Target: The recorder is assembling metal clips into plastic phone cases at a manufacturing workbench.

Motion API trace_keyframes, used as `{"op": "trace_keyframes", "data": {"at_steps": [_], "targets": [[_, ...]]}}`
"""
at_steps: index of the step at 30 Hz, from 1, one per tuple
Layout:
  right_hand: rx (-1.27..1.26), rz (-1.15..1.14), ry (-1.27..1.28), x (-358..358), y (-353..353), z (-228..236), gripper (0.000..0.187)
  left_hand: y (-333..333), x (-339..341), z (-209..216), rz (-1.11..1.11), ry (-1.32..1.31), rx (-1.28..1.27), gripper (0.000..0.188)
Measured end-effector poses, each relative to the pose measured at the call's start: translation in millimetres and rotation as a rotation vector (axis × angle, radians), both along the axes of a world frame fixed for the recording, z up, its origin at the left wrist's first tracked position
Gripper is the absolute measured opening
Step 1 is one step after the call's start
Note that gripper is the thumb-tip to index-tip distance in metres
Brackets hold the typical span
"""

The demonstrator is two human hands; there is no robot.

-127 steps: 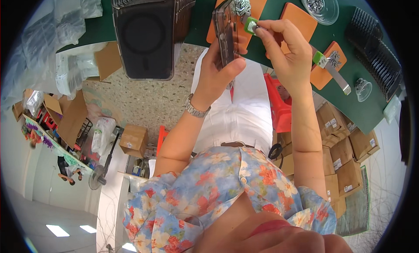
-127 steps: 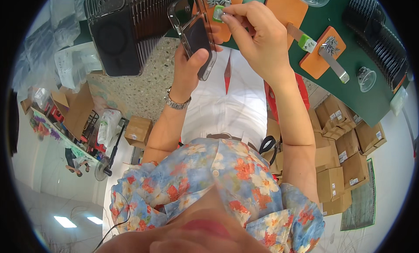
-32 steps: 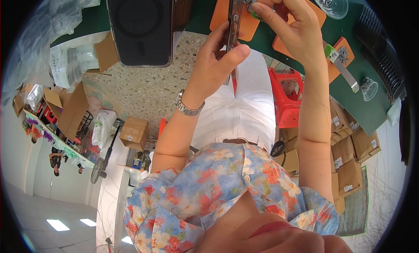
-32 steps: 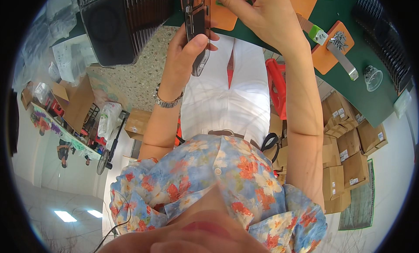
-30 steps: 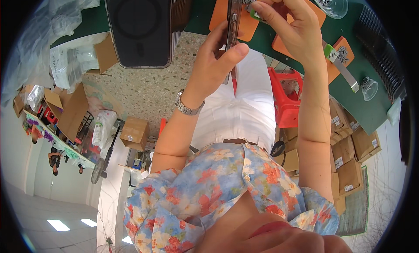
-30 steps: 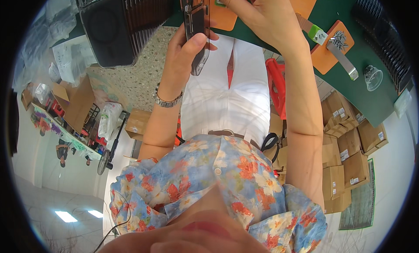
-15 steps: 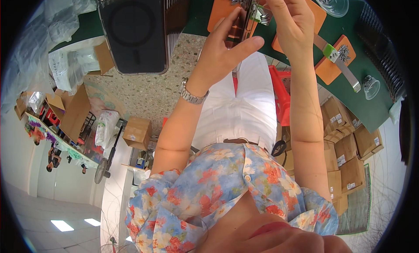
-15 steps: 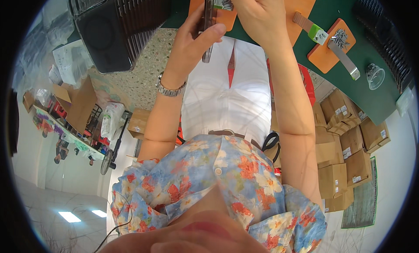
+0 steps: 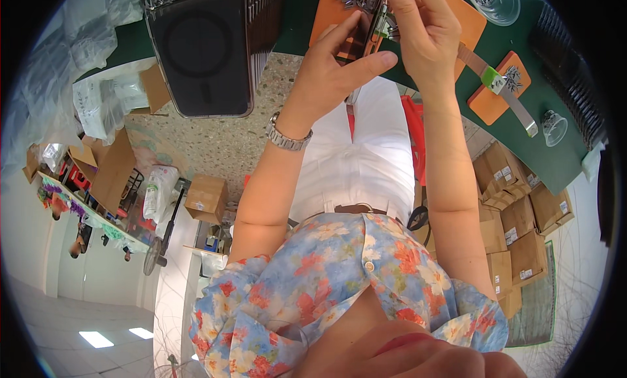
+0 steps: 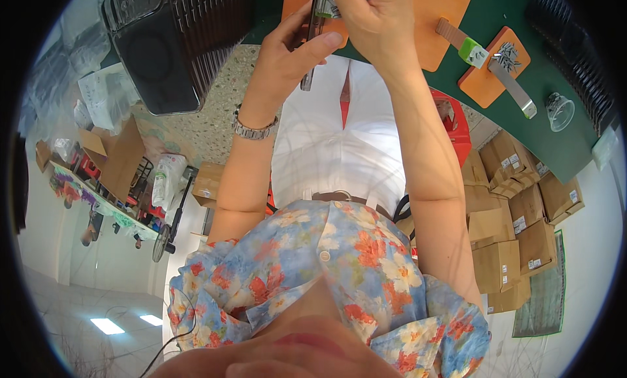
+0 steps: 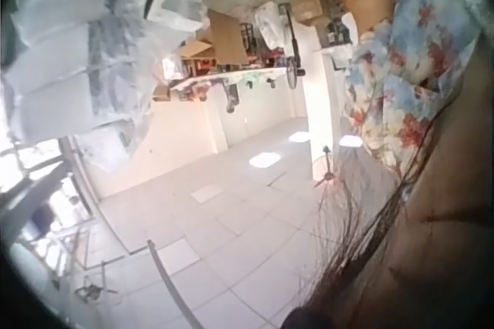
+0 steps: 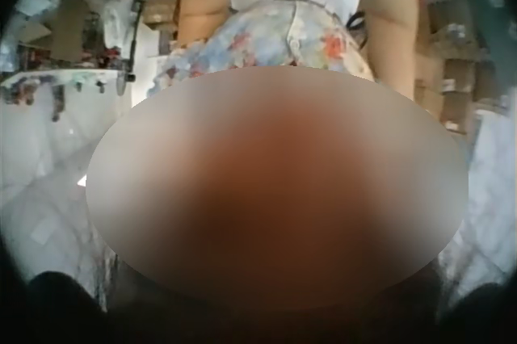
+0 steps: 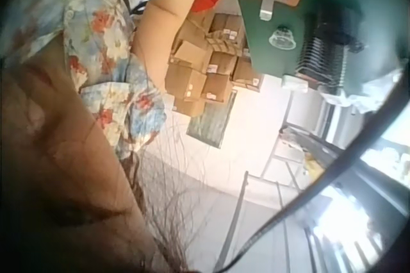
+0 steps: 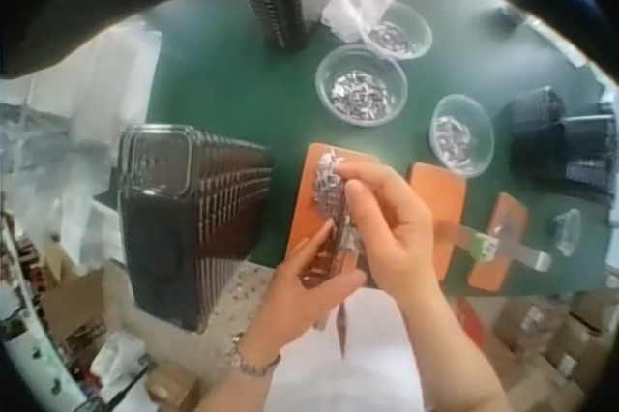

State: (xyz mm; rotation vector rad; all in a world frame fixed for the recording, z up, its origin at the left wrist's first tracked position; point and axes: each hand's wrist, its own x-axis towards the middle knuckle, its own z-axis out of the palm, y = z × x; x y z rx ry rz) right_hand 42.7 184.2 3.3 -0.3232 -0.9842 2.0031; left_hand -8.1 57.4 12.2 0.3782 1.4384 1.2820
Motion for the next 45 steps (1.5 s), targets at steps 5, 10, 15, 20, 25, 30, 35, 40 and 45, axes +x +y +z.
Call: {"op": "trace_keyframes", "data": {"at_steps": [5,10,15,20,25,30,35,40,45], "targets": [[0.194,0.042,-0.428,17,1,-6,0.018,1,10,-8,0.080,-0.028,0.009,0.080],[0.227,0.024,-0.322,19,-2,-6,0.017,-2,4,-11,0.042,0.008,-0.008,0.080],[0.246,0.095,-0.771,19,-3,20,0.017,-3,3,-2,0.042,-0.054,-0.022,0.080],[0.223,0.122,-0.687,18,-2,24,0.018,-6,-4,4,0.029,-0.070,-0.016,0.080],[0.151,0.033,0.008,7,-7,-9,0.019,-8,-4,-6,0.047,-0.004,-0.010,0.080],[0.267,0.078,-0.650,19,-8,4,0.019,-7,-3,-7,0.064,-0.020,-0.040,0.078],[0.231,0.083,-0.624,12,-3,-2,0.020,-2,-10,-15,0.037,-0.083,-0.065,0.077],[0.219,0.039,-0.596,9,-5,-4,0.021,1,-6,-12,0.119,-0.057,0.002,0.074],[0.160,0.089,-0.539,9,-5,2,0.029,3,-2,-15,0.139,0.059,0.025,0.070]]}}
